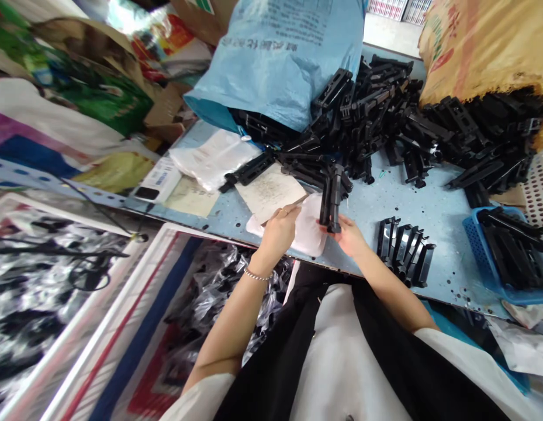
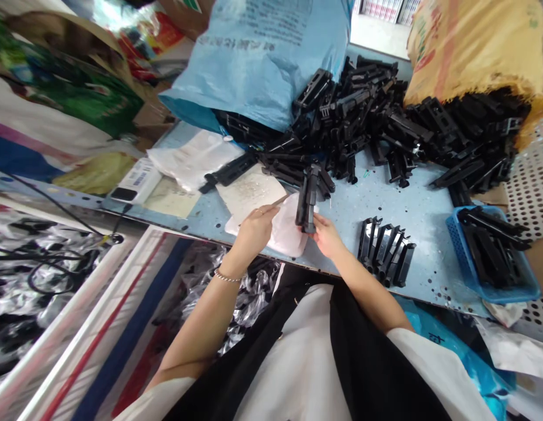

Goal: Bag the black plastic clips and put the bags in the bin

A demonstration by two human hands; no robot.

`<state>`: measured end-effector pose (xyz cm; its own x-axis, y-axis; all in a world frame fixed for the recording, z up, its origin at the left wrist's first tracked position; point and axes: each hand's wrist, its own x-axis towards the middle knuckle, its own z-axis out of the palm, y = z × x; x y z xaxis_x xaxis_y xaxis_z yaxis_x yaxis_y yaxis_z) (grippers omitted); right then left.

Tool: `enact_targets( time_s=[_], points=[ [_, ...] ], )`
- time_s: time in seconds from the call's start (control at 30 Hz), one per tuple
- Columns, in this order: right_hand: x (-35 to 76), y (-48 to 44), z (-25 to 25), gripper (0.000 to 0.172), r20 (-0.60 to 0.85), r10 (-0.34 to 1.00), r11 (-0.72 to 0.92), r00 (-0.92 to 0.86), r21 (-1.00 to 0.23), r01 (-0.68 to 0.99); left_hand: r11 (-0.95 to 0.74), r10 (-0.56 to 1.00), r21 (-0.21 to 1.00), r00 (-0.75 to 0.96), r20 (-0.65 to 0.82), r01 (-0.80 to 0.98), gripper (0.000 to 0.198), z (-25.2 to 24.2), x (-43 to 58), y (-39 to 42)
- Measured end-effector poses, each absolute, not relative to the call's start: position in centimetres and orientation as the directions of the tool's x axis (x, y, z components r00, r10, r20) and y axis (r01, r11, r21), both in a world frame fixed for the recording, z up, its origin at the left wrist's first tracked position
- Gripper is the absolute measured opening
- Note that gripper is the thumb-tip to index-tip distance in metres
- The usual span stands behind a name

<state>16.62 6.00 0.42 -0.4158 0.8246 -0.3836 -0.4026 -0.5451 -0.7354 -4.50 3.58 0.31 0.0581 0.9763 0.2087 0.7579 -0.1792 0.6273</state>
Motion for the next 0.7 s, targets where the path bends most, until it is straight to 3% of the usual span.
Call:
enact_targets(
  time_s=[0.17,0.3,0.43,0.53,0.6,0.7],
  points=[
    [21.2,2.2,-0.2,0.029,-0.479,0.498,-0.777,-0.723,-0.616,-0.127,-0.219,0.969,0.674,0.076,0.234,0.705,0.052,1.7,-4.8,3.2],
    [20.6,1.8,-1.4,0.035,-0.453,0.496,-0.799,-0.74,-0.572,-0.185,-0.376,0.926,0.695,0.215,0.311,0.613,0.053,2.4,-2.7,0.6],
    [18.6,2.4,-1.7,0.036,-0.416,0.707,-0.638,-0.572,-0.724,-0.263,-0.528,0.841,0.725,0.389,0.375,0.443,0.059,2.5,0.5,-2.5],
    [17.9,1.5,-0.3,0.027,-0.396,0.788,-0.544,-0.472,-0.807,-0.231,-0.519,0.849,0.7,0.392,0.354,0.491,0.059,3.0,1.9,-3.8],
    [18.3,0.7,1.3,0.016,-0.324,0.799,-0.423,-0.506,-0.901,-0.092,-0.492,0.869,0.665,0.366,0.334,0.561,0.05,3.8,1.3,-4.7],
    [20.8,0.9,3.9,0.03,-0.196,0.733,-0.07,-0.652,-0.974,0.214,-0.329,0.944,0.634,0.265,0.198,0.699,0.039,5.0,-3.1,-7.4]
  ],
)
